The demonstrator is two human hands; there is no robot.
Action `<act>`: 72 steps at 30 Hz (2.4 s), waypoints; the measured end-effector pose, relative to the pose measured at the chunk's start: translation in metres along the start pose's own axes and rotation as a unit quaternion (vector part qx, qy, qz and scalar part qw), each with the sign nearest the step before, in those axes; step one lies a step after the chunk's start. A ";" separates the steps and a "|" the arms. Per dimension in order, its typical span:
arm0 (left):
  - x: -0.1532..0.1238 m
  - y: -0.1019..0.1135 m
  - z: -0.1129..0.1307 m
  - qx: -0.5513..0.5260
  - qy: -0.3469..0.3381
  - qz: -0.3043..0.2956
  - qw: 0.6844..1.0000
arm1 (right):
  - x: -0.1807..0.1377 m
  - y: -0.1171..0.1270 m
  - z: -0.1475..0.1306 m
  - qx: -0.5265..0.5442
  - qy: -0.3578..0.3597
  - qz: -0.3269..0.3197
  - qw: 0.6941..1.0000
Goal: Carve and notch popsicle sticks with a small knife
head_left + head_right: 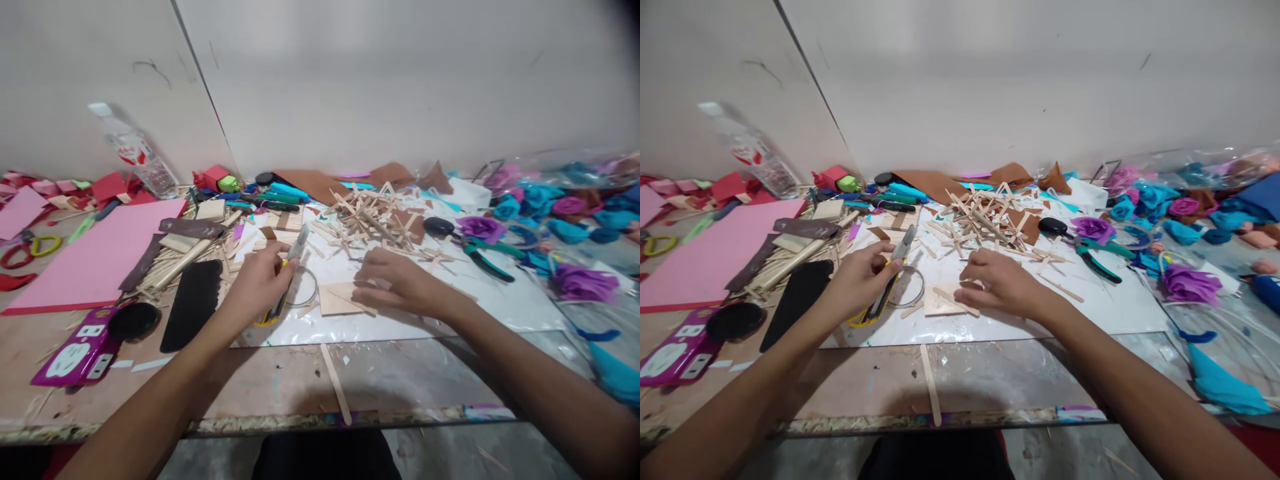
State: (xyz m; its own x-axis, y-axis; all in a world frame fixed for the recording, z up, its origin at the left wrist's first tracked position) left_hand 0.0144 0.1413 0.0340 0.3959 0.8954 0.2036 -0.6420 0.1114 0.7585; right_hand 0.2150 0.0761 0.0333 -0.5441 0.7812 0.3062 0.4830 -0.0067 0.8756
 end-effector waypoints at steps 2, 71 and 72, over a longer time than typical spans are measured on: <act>-0.001 -0.004 0.002 0.089 -0.018 -0.031 0.995 | -0.001 -0.012 -0.012 0.020 0.028 -0.056 0.998; -0.065 -0.070 0.102 0.112 -0.373 -0.081 0.918 | -0.016 0.093 0.091 -0.144 -0.237 0.214 0.937; -0.064 -0.070 0.100 0.114 -0.369 -0.090 0.918 | -0.011 0.090 0.092 -0.158 -0.241 0.197 0.937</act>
State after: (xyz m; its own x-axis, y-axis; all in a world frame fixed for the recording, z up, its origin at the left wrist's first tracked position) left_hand 0.0998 0.0331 0.0292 0.8736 0.3252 0.3622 -0.4013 0.0602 0.9140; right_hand 0.3278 0.1242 0.0741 0.0431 0.8698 0.4915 0.3127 -0.4790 0.8202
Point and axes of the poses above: each hand's wrist, its own x-axis towards the middle knuckle, its own y-axis out of the back of the hand, z = x × y, the point moved 10 cm from there along x, towards the middle knuckle, and after that the axes turned 3 degrees about -y, right-handed, at the moved point
